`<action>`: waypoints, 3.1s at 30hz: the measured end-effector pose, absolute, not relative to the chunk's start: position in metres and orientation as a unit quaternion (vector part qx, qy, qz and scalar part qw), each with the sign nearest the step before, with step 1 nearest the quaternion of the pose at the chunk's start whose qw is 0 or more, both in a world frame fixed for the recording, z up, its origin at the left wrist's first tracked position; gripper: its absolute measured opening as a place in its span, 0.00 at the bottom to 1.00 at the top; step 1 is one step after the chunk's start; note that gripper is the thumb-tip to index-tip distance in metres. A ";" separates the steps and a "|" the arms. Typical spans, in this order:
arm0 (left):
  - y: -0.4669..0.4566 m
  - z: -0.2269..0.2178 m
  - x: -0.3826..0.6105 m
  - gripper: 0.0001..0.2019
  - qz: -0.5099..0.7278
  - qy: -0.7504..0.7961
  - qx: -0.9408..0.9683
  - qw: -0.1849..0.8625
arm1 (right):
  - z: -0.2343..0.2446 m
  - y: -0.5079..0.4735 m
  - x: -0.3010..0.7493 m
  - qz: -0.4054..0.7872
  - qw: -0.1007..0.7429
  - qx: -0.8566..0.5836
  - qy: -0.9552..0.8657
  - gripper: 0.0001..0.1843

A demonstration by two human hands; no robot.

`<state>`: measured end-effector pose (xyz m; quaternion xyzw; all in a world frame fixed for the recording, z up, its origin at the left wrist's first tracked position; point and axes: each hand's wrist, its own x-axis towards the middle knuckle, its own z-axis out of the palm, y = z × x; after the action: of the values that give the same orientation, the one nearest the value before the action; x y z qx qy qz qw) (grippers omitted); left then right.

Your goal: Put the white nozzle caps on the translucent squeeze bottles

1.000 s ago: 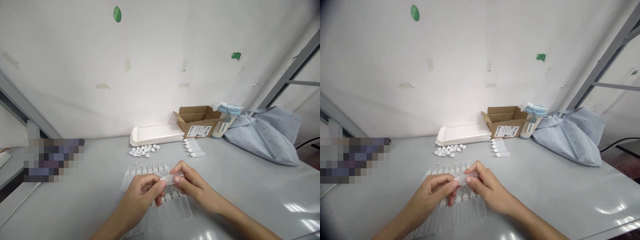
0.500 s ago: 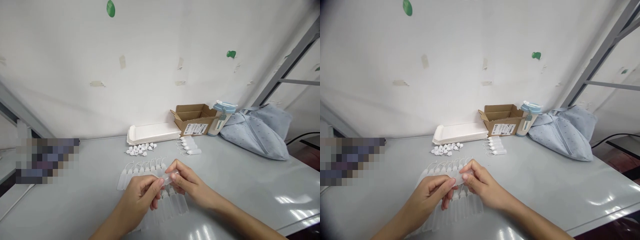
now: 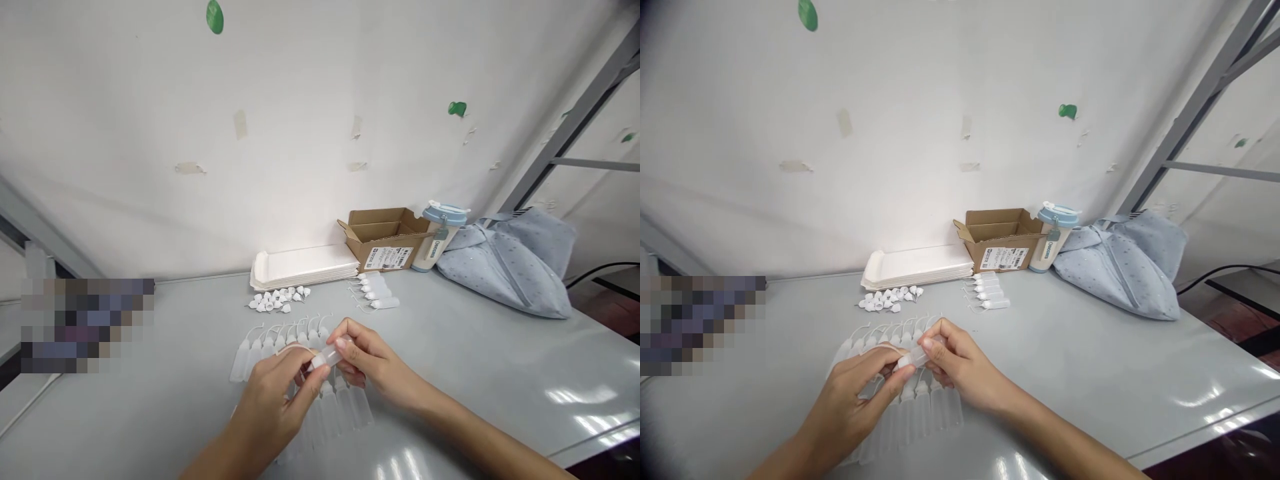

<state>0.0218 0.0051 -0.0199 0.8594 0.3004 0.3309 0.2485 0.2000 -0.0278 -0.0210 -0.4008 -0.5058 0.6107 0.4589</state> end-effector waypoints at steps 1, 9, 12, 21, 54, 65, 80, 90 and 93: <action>0.006 -0.018 0.022 0.09 0.326 0.320 0.848 0.270 | -0.019 -0.027 0.204 0.584 0.460 -0.411 -0.528 0.18; 0.015 -0.011 0.015 0.15 0.346 0.479 0.729 0.346 | -0.023 0.020 0.301 0.088 0.414 -0.629 -0.652 0.09; 0.019 -0.010 0.012 0.15 0.363 0.482 0.719 0.346 | -0.030 0.043 0.332 0.057 0.390 -0.637 -0.662 0.06; 0.025 -0.010 0.010 0.14 0.371 0.480 0.706 0.365 | -0.047 0.065 0.346 0.033 0.343 -0.626 -0.700 0.05; 0.111 -0.018 0.039 0.07 0.153 0.340 0.925 0.076 | -0.028 0.002 0.230 0.165 0.145 -0.474 -0.853 0.12; 0.064 -0.016 -0.001 0.10 0.332 0.500 0.721 0.347 | -0.031 0.007 0.233 0.146 0.176 -0.500 -0.835 0.15; 0.029 -0.005 0.030 0.09 0.349 0.376 0.508 0.691 | -0.013 -0.022 0.209 0.220 0.286 -0.398 -0.844 0.09; 0.027 -0.008 0.029 0.09 0.346 0.363 0.556 0.663 | -0.005 -0.026 0.209 0.355 0.313 -0.418 -0.775 0.10; 0.028 -0.008 0.029 0.08 0.364 0.342 0.555 0.665 | -0.003 -0.025 0.209 0.427 0.339 -0.413 -0.729 0.11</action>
<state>0.0293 0.0276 -0.0084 0.5554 0.3423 0.3638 0.6649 0.2089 -0.0253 -0.0030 -0.4131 -0.7294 0.4270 0.3392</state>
